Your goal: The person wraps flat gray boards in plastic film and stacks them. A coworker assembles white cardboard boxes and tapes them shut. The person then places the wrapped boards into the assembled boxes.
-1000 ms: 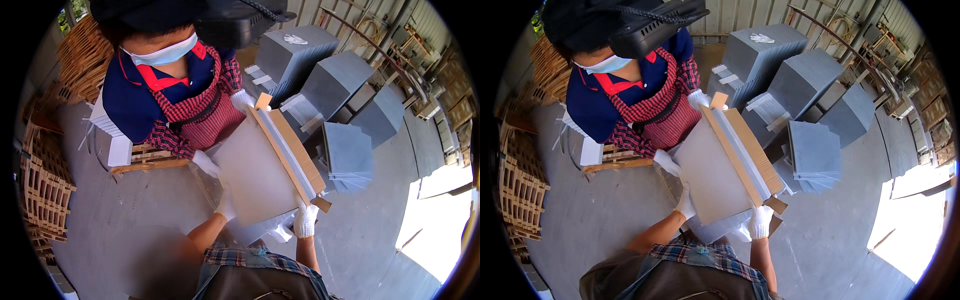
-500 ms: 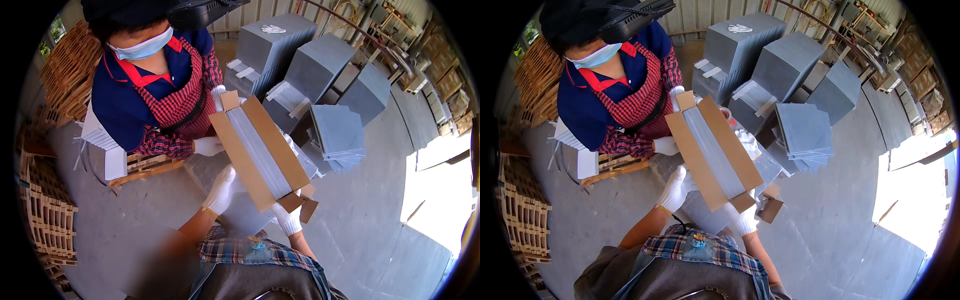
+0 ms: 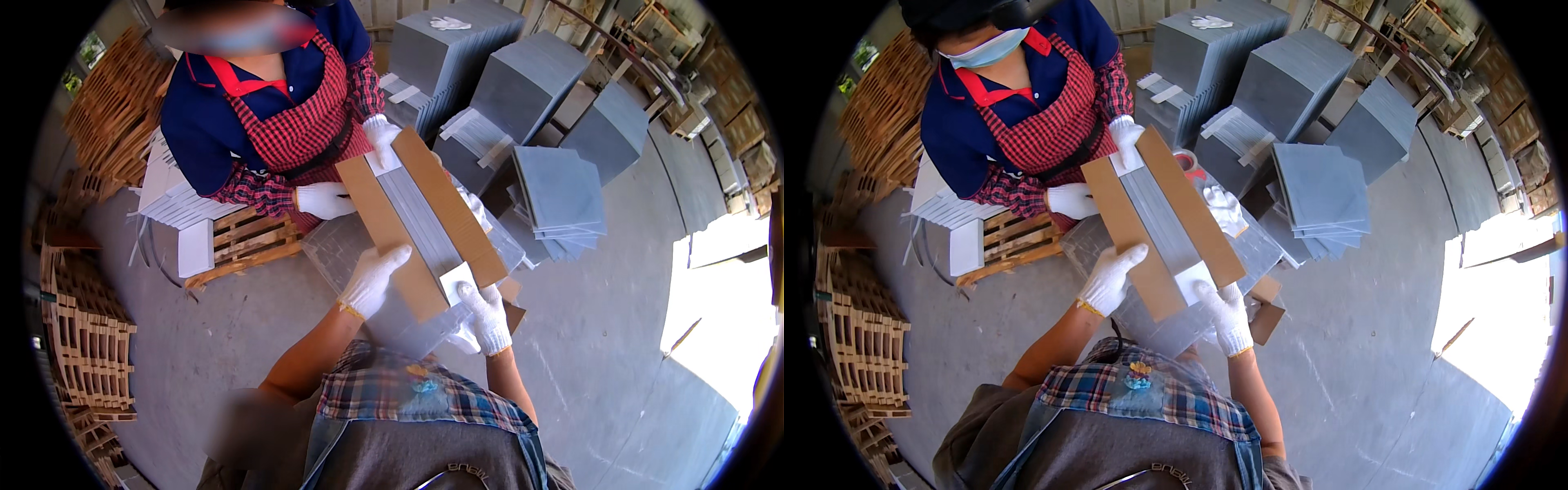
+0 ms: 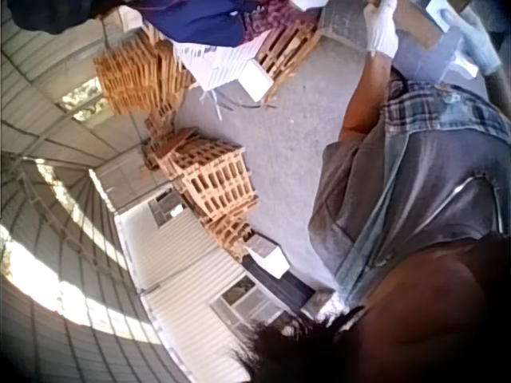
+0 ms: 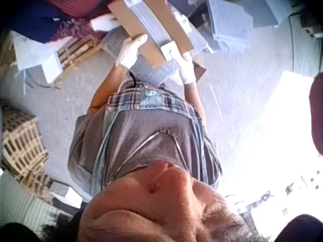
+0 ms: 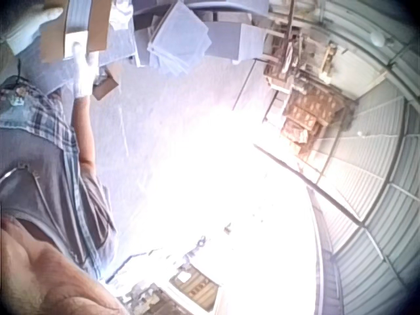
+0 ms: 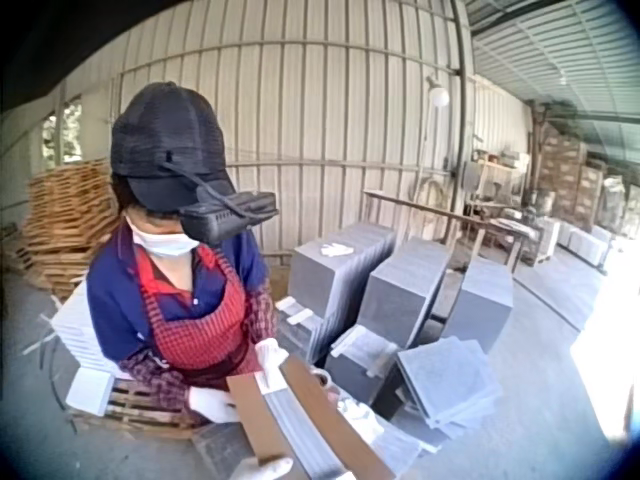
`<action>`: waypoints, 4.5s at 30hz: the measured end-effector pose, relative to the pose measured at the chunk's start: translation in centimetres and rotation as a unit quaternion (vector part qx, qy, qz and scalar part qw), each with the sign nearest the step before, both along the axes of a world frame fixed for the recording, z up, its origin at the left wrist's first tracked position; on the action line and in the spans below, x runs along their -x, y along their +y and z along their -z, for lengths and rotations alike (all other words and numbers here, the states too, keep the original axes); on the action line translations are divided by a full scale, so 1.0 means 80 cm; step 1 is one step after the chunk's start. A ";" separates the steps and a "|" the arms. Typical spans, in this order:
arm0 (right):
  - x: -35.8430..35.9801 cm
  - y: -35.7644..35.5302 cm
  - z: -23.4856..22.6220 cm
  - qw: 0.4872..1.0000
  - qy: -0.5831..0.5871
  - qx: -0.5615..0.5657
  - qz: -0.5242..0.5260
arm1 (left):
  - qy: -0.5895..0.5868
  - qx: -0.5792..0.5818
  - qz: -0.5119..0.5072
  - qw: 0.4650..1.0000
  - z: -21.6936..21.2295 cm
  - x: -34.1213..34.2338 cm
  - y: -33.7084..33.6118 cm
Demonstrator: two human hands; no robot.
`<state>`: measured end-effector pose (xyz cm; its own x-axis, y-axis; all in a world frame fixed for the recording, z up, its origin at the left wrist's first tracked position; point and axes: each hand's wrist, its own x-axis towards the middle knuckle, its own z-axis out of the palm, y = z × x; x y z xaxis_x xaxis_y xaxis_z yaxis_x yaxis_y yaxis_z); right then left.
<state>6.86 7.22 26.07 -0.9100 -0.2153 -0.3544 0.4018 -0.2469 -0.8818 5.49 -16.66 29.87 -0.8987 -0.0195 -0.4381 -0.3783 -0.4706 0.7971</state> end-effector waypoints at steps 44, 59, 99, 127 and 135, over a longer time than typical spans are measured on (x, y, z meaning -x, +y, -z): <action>-0.043 -0.068 -0.006 0.957 0.198 -0.204 0.055 | 0.586 0.609 0.148 0.513 -0.005 0.065 -0.005; -0.042 -0.108 -0.025 0.671 0.403 -0.623 0.009 | 0.546 0.623 0.122 0.546 0.007 0.083 0.005; -0.040 -0.072 -0.006 0.875 0.256 -0.385 0.139 | 0.090 0.167 -0.168 0.967 0.053 0.158 -0.030; -0.045 -0.088 0.069 0.900 0.152 -0.388 0.132 | 0.113 0.192 -0.199 0.954 0.054 0.158 -0.037; -0.045 -0.083 0.076 0.903 0.152 -0.382 0.123 | 0.089 0.253 -0.188 0.945 0.065 0.164 -0.040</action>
